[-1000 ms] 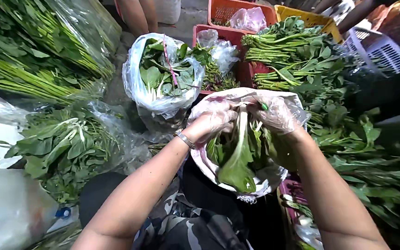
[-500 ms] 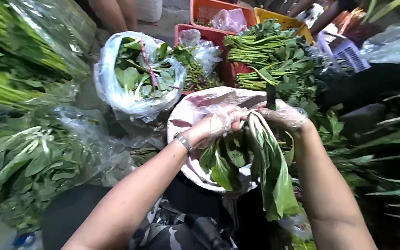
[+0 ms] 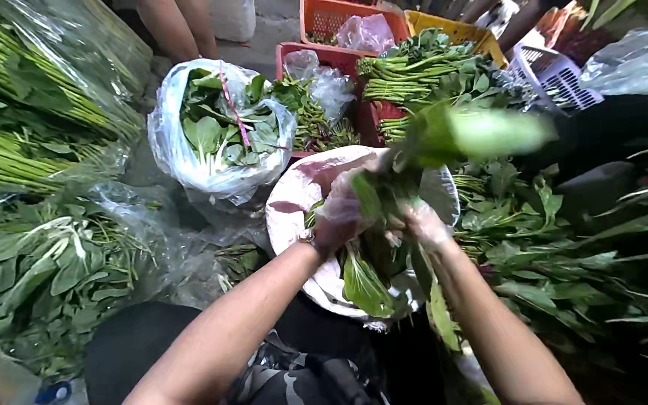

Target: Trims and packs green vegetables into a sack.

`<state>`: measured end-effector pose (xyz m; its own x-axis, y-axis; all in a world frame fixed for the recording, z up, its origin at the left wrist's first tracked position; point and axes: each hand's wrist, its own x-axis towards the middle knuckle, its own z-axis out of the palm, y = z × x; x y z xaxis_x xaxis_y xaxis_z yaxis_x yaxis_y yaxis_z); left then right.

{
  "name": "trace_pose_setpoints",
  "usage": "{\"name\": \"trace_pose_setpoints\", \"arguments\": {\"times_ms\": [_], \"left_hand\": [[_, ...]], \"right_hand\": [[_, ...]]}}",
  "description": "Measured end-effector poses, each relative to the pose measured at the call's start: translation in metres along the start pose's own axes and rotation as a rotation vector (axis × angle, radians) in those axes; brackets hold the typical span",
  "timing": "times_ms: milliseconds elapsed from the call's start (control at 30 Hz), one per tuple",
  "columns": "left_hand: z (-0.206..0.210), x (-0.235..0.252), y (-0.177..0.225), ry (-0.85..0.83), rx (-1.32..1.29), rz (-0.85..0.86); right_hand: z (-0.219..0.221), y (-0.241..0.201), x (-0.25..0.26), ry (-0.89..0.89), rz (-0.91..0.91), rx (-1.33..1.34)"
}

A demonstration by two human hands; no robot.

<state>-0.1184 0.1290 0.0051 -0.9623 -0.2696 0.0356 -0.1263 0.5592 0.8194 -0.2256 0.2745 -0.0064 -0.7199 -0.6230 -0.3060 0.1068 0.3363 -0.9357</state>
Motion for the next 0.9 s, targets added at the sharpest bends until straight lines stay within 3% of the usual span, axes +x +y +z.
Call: {"name": "trace_pose_setpoints", "arguments": {"times_ms": [33,67,133,233,300,367,433,533,633,767,833,900], "left_hand": [[-0.006,0.006,0.008,-0.066,-0.05,-0.202],[-0.008,0.013,0.011,-0.056,-0.155,-0.294],[-0.005,0.021,0.007,-0.035,-0.364,-0.322],[0.003,0.026,-0.003,-0.026,-0.596,-0.284],[-0.001,0.026,-0.013,0.055,-0.791,-0.248],[-0.015,0.028,-0.022,0.075,-0.945,-0.263],[-0.02,0.026,-0.019,0.04,-1.028,-0.28],[-0.003,0.022,-0.013,-0.028,-1.052,-0.271],[0.006,0.02,-0.015,0.021,-0.973,-0.221],[-0.01,0.017,-0.017,-0.001,-1.015,-0.195],[-0.012,0.015,-0.019,-0.025,-1.053,-0.177],[-0.013,0.014,-0.017,-0.026,-1.041,-0.147]], "right_hand": [[0.003,0.013,0.004,0.037,-0.189,-0.131],[0.002,0.025,0.005,0.106,-0.377,-0.275],[0.002,0.041,0.0,0.274,-0.688,-0.545],[-0.008,0.061,0.0,0.458,-0.946,-0.769],[-0.02,0.073,-0.001,0.513,-0.928,-0.739],[-0.021,0.072,-0.005,0.534,-0.721,-0.502],[-0.012,0.057,-0.01,0.499,-0.533,-0.283],[0.017,0.034,-0.013,0.442,-0.472,-0.141],[0.036,0.028,-0.003,0.351,-0.557,-0.058],[0.037,0.024,-0.001,0.195,-0.527,0.012],[0.031,0.022,-0.002,0.14,-0.579,-0.071],[0.029,0.022,-0.004,0.242,-0.76,-0.341]]}}
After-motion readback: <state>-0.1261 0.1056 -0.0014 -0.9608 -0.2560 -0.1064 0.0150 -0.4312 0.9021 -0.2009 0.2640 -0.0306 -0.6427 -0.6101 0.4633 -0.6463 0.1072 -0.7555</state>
